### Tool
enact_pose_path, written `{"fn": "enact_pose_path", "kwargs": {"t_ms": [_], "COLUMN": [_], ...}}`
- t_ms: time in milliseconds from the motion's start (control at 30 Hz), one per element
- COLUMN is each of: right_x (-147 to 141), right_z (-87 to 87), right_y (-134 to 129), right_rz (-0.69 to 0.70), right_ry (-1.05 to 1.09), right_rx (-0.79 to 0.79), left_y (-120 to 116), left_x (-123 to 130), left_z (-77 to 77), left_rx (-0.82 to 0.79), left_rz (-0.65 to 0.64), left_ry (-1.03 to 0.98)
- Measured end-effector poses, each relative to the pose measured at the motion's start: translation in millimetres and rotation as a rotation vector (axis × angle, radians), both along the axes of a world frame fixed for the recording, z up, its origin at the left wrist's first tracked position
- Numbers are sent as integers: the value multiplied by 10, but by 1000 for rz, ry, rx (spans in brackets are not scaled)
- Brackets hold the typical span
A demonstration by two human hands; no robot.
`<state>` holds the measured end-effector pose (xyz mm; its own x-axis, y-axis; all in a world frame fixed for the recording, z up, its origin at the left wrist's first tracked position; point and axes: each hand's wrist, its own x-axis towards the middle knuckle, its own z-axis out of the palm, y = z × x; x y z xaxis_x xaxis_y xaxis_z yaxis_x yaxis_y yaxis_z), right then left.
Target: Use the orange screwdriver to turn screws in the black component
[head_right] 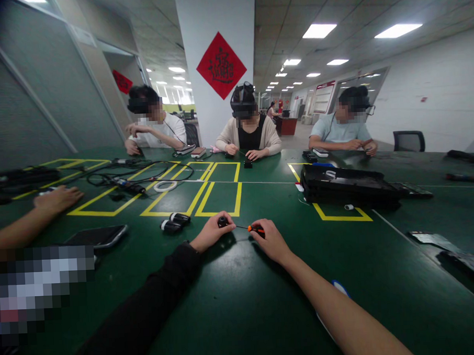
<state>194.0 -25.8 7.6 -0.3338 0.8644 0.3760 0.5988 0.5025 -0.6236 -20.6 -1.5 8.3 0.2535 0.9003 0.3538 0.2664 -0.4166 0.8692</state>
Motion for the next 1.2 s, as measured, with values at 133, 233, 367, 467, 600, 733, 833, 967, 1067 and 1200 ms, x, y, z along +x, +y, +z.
{"fn": "enact_pose_path", "kwargs": {"t_ms": [133,233,367,467,600,733,833,967,1067,1200], "right_x": [12,15,9,7,13,12,5,7,14,12], "right_z": [1,8,6,-13,-24,-7,-1,-16,-21,-2], "right_y": [8,0,-6,14,34,13,0,16,31,18], "right_rz": [15,17,9,-13,-4,13,31,8,5,17], "right_ry": [-23,-6,15,12,-13,8,19,13,-11,12], "right_rx": [11,24,13,6,19,47,50,14,14,33], "left_y": [7,12,9,8,19,31,34,31,31,39], "left_x": [-12,-14,-8,-8,-19,-20,-12,-10,-16,-22], "left_z": [-7,-15,-13,-14,-28,-44,-51,-48,-38,-38], "left_rx": [7,16,15,24,34,39,50,49,44,25], "left_rz": [-28,-29,-3,-9,-21,-18,-6,-4,-4,-29], "left_ry": [-14,-16,-4,-20,-38,-28,-22,-8,-9,-44]}}
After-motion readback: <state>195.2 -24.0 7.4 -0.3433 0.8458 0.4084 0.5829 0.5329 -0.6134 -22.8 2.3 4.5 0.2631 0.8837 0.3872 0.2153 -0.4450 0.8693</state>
